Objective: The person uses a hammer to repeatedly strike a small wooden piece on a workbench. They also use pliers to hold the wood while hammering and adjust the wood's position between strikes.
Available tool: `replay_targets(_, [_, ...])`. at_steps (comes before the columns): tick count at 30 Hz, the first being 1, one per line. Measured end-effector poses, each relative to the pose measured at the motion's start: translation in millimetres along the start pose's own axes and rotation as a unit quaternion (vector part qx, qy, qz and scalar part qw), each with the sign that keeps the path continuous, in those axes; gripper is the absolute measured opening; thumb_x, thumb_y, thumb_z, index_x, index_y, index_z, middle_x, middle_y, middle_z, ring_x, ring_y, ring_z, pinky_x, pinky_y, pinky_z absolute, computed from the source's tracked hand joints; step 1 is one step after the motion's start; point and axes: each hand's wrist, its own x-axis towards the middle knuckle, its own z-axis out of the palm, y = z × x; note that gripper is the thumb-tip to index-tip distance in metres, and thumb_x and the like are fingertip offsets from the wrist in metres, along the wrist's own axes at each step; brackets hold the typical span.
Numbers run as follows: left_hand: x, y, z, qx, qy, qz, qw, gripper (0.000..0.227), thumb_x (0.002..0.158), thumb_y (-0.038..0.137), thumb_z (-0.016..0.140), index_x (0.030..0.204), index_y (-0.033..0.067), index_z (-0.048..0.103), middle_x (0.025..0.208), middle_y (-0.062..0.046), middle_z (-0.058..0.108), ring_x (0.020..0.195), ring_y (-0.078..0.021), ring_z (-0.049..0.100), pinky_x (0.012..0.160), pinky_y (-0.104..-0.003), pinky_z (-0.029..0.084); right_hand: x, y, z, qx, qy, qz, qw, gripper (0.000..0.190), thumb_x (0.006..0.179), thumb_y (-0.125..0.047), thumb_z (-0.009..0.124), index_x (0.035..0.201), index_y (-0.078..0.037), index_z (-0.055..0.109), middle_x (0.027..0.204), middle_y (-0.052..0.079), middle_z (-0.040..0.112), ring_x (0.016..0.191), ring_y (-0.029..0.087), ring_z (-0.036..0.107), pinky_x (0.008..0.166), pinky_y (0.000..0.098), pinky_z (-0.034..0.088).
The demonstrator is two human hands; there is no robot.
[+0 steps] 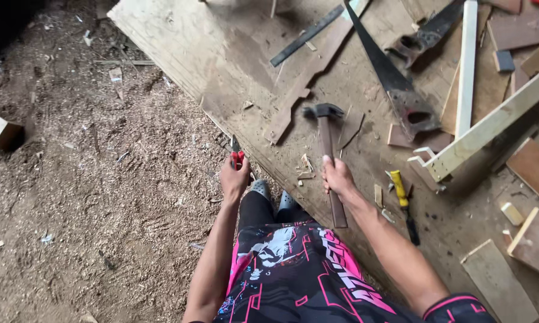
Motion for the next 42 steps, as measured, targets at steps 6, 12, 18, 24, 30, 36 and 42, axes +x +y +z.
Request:
replay_targets(6, [14, 23, 4, 0.006, 0.053, 0.036, 0.998, 0.029, 0.088, 0.034, 0.072, 0.102, 0.0088, 0.072, 0.085, -0.01, 0.077, 0.075, -0.0221, 0.075, 0.074, -0.038, 0.059, -5, 8, 30, -0.1, 0.05, 0.028, 0.993, 0.028, 0.103, -0.035, 0.054, 0.09, -0.01, 0.048, 0.056, 0.004, 0.05, 0.038, 0.017, 0.048, 0.034, 0.0361, 0.039])
replay_targets(12, [53, 44, 12, 0.05, 0.022, 0.076, 0.996, 0.031, 0.089, 0.035, 0.068, 0.105, 0.0089, 0.074, 0.09, -0.014, 0.076, 0.083, -0.0271, 0.073, 0.079, -0.04, 0.056, 12, -10, -39, -0.01, -0.006, 0.034, 0.999, 0.037, 0.106, -0.041, 0.05, 0.086, -0.01, 0.048, 0.058, -0.002, 0.046, 0.038, 0.012, 0.043, 0.034, 0.033, 0.04])
replay_targets(18, [70, 24, 14, 0.095, 0.012, 0.048, 0.994, 0.037, 0.091, 0.034, 0.061, 0.117, 0.0076, 0.069, 0.092, -0.018, 0.074, 0.084, -0.0328, 0.073, 0.08, -0.044, 0.056, 0, 9, 33, -0.06, 0.103, 0.004, 0.993, 0.031, 0.104, -0.039, 0.05, 0.094, -0.01, 0.052, 0.057, 0.002, 0.053, 0.039, 0.016, 0.052, 0.035, 0.0369, 0.043])
replay_targets(24, [102, 17, 34, 0.122, -0.026, 0.147, 0.981, 0.035, 0.099, 0.029, 0.051, 0.118, 0.0065, 0.07, 0.099, -0.023, 0.074, 0.093, -0.0403, 0.072, 0.085, -0.049, 0.054, -28, 19, 31, -0.223, -0.072, -0.044, 0.971, 0.043, 0.107, -0.041, 0.054, 0.091, -0.003, 0.061, 0.057, 0.002, 0.056, 0.04, 0.014, 0.055, 0.038, 0.0335, 0.045])
replay_targets(30, [93, 26, 27, 0.145, -0.048, 0.117, 0.981, 0.04, 0.097, 0.028, 0.052, 0.125, 0.0003, 0.059, 0.109, -0.024, 0.065, 0.097, -0.0373, 0.066, 0.088, -0.05, 0.053, -31, 22, 24, -0.124, -0.041, 0.003, 0.991, 0.036, 0.103, -0.04, 0.056, 0.093, -0.006, 0.055, 0.059, 0.001, 0.053, 0.04, 0.013, 0.05, 0.035, 0.0348, 0.041])
replay_targets(36, [71, 49, 20, 0.195, 0.036, 0.24, 0.95, 0.055, 0.097, 0.037, 0.063, 0.135, -0.0013, 0.054, 0.125, -0.02, 0.051, 0.118, -0.0347, 0.049, 0.104, -0.049, 0.042, -48, 15, -10, -0.194, 0.002, -0.019, 0.981, 0.036, 0.098, -0.04, 0.064, 0.094, -0.004, 0.059, 0.058, 0.004, 0.056, 0.039, 0.016, 0.056, 0.038, 0.0363, 0.047])
replay_targets(42, [44, 47, 16, 0.305, 0.017, 0.294, 0.906, 0.072, 0.069, 0.053, 0.088, 0.119, 0.0071, 0.065, 0.144, -0.024, 0.042, 0.13, -0.0424, 0.037, 0.108, -0.054, 0.036, -64, 2, -19, -0.372, 0.032, -0.034, 0.927, 0.047, 0.095, -0.048, 0.062, 0.103, -0.002, 0.063, 0.069, 0.02, 0.074, 0.056, 0.03, 0.075, 0.058, 0.0432, 0.06])
